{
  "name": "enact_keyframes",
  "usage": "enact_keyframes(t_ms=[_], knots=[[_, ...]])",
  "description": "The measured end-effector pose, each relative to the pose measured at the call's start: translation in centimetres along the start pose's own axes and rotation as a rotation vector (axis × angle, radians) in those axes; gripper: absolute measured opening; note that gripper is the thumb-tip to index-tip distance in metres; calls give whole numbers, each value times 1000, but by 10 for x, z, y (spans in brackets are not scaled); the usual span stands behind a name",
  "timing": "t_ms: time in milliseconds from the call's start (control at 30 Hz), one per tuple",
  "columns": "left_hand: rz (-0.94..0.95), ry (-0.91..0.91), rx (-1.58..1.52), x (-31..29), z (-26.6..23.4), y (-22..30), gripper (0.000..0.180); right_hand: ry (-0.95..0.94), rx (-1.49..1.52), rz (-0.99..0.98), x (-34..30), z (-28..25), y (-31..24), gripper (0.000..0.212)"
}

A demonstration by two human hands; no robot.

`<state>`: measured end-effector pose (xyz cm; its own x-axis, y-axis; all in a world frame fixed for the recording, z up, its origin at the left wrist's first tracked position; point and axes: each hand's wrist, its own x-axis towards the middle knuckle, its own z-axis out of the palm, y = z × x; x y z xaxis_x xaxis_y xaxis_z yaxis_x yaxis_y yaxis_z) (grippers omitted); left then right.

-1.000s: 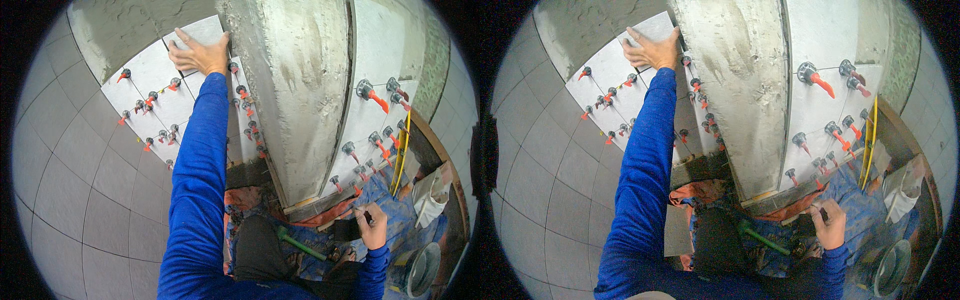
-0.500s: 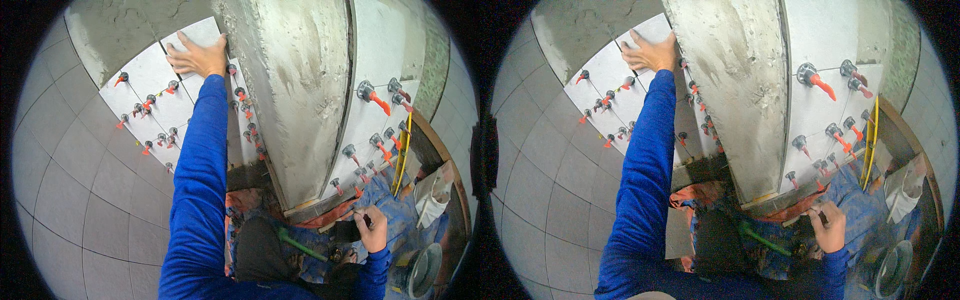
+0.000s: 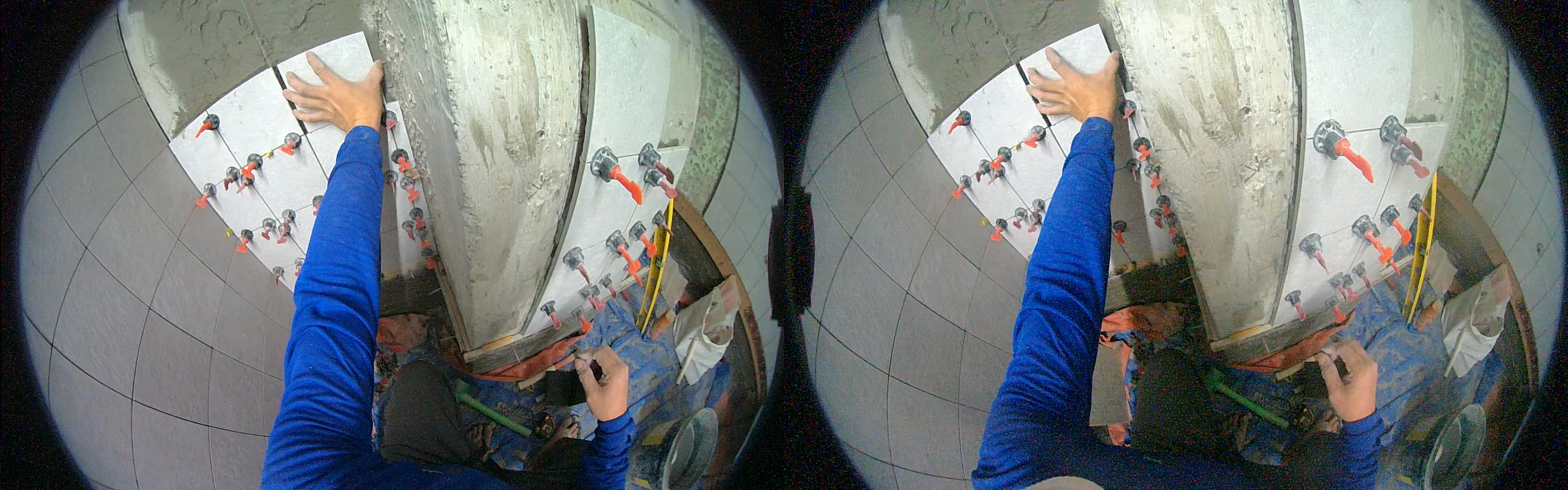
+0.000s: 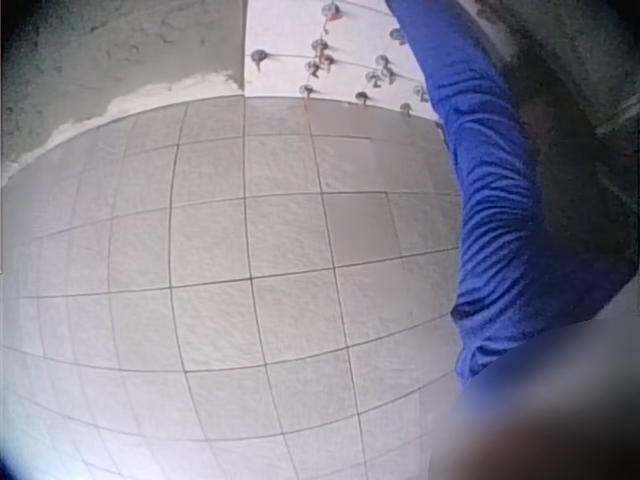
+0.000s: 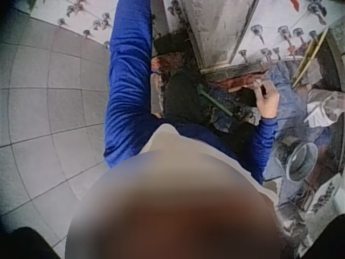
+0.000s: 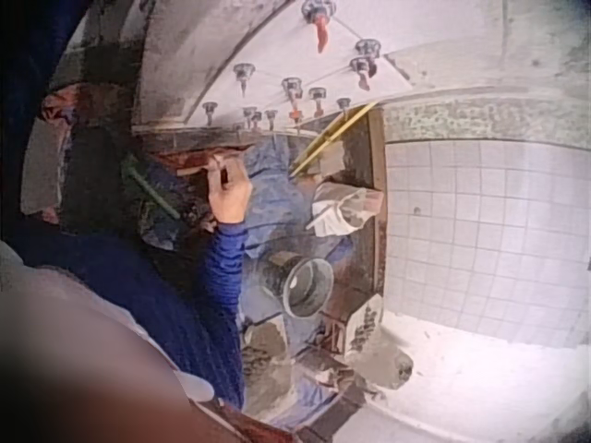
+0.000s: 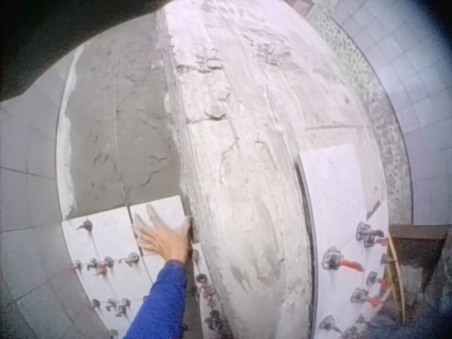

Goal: The person installs white ceramic tiles on a wall using a notched trowel to apply adhesive and a rubber mallet to tap tiles into place. They use tile leveling clips and wedges to maintain alignment and spacing between tiles.

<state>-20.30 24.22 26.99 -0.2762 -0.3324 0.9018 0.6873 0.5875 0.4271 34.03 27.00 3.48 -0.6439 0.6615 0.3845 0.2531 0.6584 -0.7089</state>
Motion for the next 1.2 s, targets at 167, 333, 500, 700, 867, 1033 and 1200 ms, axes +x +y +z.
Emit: enact_keyframes(t_ms=[167, 333, 500, 700, 867, 1033, 1200], knots=[[-20, -39, -4, 1, -3, 1, 124, -7, 6, 11, -1, 3, 3, 13], [-59, -92, -5, 3, -8, 6, 124, -6, 6, -4, -1, 3, 2, 14], [-59, -109, -5, 1, -10, 8, 125, -14, 2, -15, 0, 3, 4, 15], [26, -96, -49, 4, -7, 0, 123, 33, 20, -51, 1, 6, 7, 15], [78, -52, 8, 8, -4, -5, 123, 14, -35, -27, 4, 5, 5, 15], [100, -36, 10, 9, -1, -11, 124, -6, -32, -19, 6, 5, 3, 16], [96, -11, 10, 8, 4, -14, 124, 27, -28, -63, 7, 8, 4, 15]])
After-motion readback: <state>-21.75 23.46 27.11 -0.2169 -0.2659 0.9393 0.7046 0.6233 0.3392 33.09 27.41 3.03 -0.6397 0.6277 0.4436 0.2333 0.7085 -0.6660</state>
